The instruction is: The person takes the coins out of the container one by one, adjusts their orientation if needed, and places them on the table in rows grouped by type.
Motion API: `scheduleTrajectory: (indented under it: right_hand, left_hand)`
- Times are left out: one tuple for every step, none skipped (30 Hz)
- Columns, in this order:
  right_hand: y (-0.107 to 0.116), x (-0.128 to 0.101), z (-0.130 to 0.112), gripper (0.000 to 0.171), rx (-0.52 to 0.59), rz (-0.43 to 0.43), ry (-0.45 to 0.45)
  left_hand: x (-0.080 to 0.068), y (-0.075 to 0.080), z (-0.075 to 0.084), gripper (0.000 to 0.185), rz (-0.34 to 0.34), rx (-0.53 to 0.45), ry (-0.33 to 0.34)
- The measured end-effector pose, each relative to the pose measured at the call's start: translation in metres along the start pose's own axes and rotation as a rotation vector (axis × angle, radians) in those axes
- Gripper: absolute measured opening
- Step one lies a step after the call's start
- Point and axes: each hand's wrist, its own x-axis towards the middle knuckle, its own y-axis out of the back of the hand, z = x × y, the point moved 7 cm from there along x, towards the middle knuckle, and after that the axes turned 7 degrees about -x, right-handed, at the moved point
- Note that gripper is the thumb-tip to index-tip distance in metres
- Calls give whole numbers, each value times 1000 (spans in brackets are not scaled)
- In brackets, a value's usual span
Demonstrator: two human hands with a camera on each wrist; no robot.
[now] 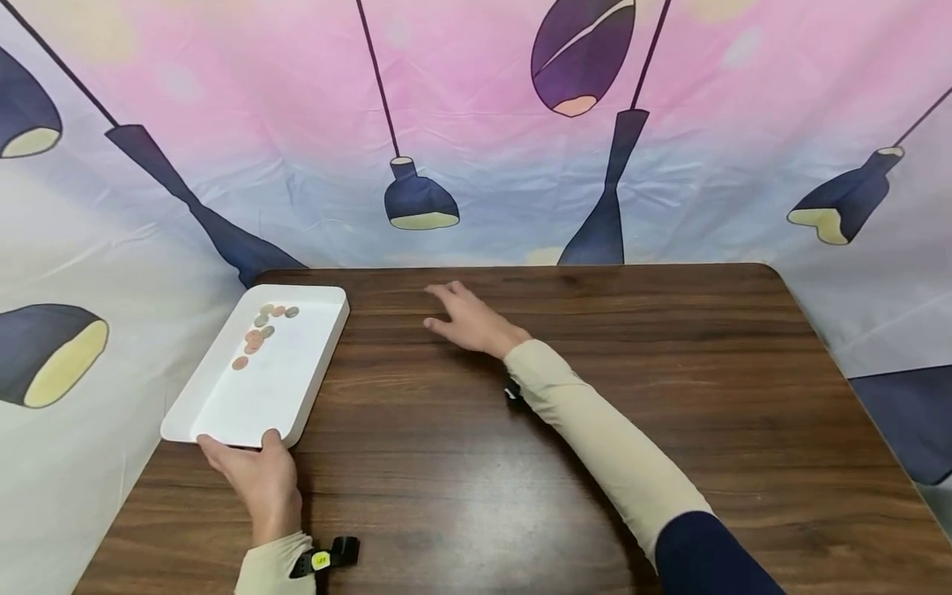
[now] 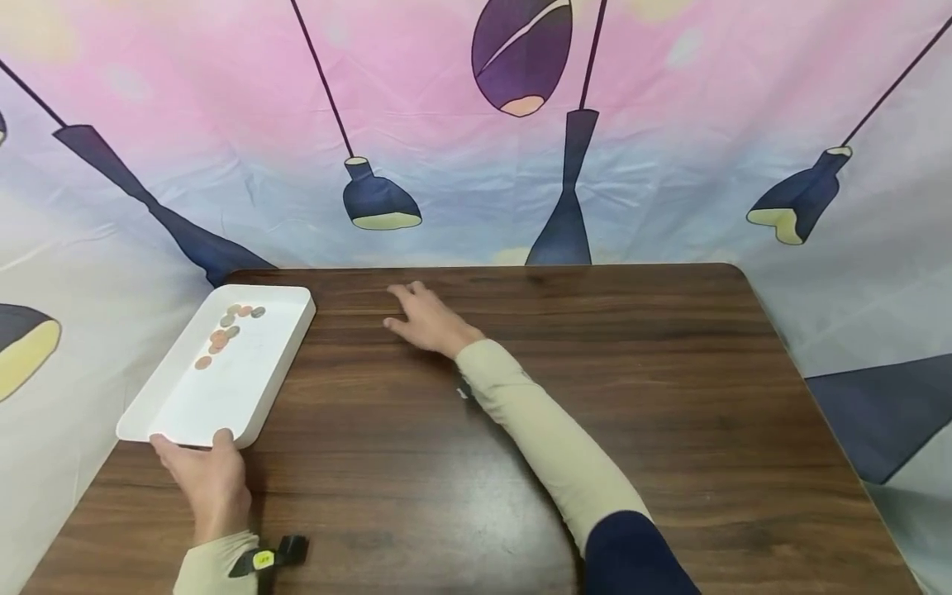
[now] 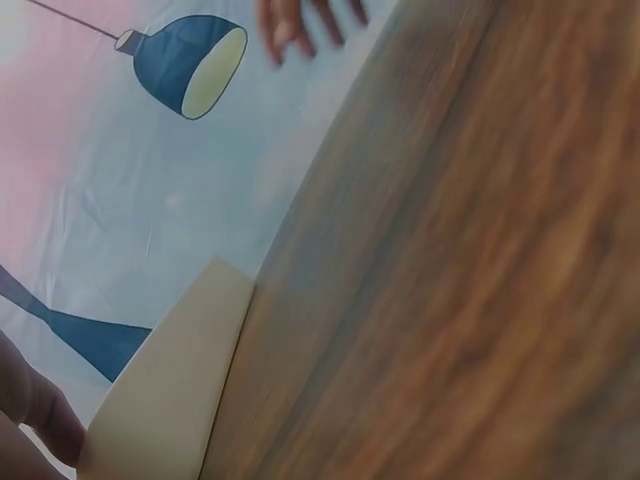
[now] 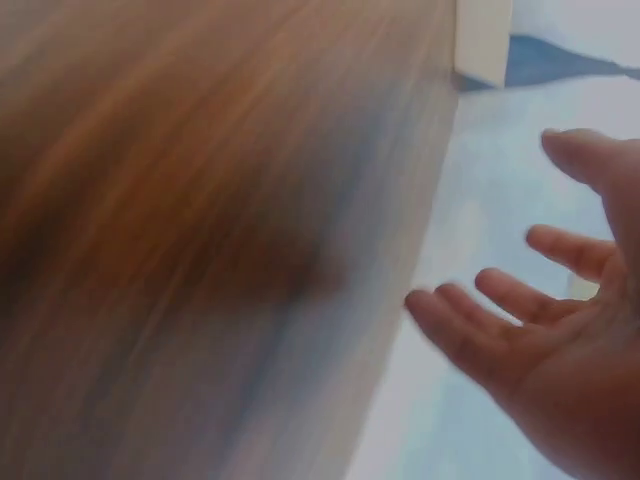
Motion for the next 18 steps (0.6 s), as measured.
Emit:
scheduleTrajectory:
  right_hand:
    - [-4, 8, -7, 67, 29, -18, 12]
    - [-8, 15, -13, 69, 60, -34, 20]
    - [-12, 22, -19, 70, 90, -45, 22]
    - [-17, 28, -23, 71, 117, -56, 22]
    - [-21, 34, -28, 72, 140, -67, 23]
    - [-25, 39, -31, 73, 161, -77, 23]
    - [-29, 43, -34, 75, 178, -84, 21]
    - [-32, 48, -35, 75, 194, -88, 17]
    - [-34, 52, -36, 76, 207, -89, 14]
    - [-36, 56, -37, 76, 222, -89, 9]
    - [-38, 59, -38, 75, 242, -89, 5]
    - [-40, 62, -39, 73, 270, -92, 1]
    - [-42, 64, -39, 70, 301, -97, -3]
    - [-44, 66, -41, 67, 333, -104, -6]
    - [-45, 67, -42, 64, 366, -112, -8]
    - [-47, 68, -44, 62, 398, -119, -11]
    - [-48, 69, -45, 59, 429, -123, -12]
    - [-49, 70, -47, 57, 455, -125, -12]
  left_hand:
    - [-1, 0, 1, 90, -1, 0, -1]
    - [-2, 0, 1, 90, -4, 2, 2]
    - [-4, 1, 1, 91, -3, 9, 1]
    - [-5, 1, 1, 90, -5, 11, -3]
    - [-7, 1, 0, 90, -6, 15, -4]
    - [-9, 1, -1, 90, -8, 21, -4]
    - [-12, 0, -2, 90, -10, 29, -3]
    - [-14, 0, -3, 90, -13, 33, -6]
    - [-16, -1, -5, 89, -15, 35, -10]
    - [-19, -2, -6, 89, -17, 36, -16]
    - [-21, -2, -7, 89, -20, 37, -19]
    - [-24, -2, -7, 90, -22, 38, -22]
    - [-26, -2, -7, 90, -25, 36, -27]
    - [-29, -2, -7, 91, -28, 32, -31]
    - [-31, -2, -6, 92, -31, 33, -32]
    - [-33, -2, -5, 92, -36, 30, -38]
    - [-34, -2, -4, 93, -44, 25, -41]
    - [-35, -3, -2, 94, -54, 15, -46]
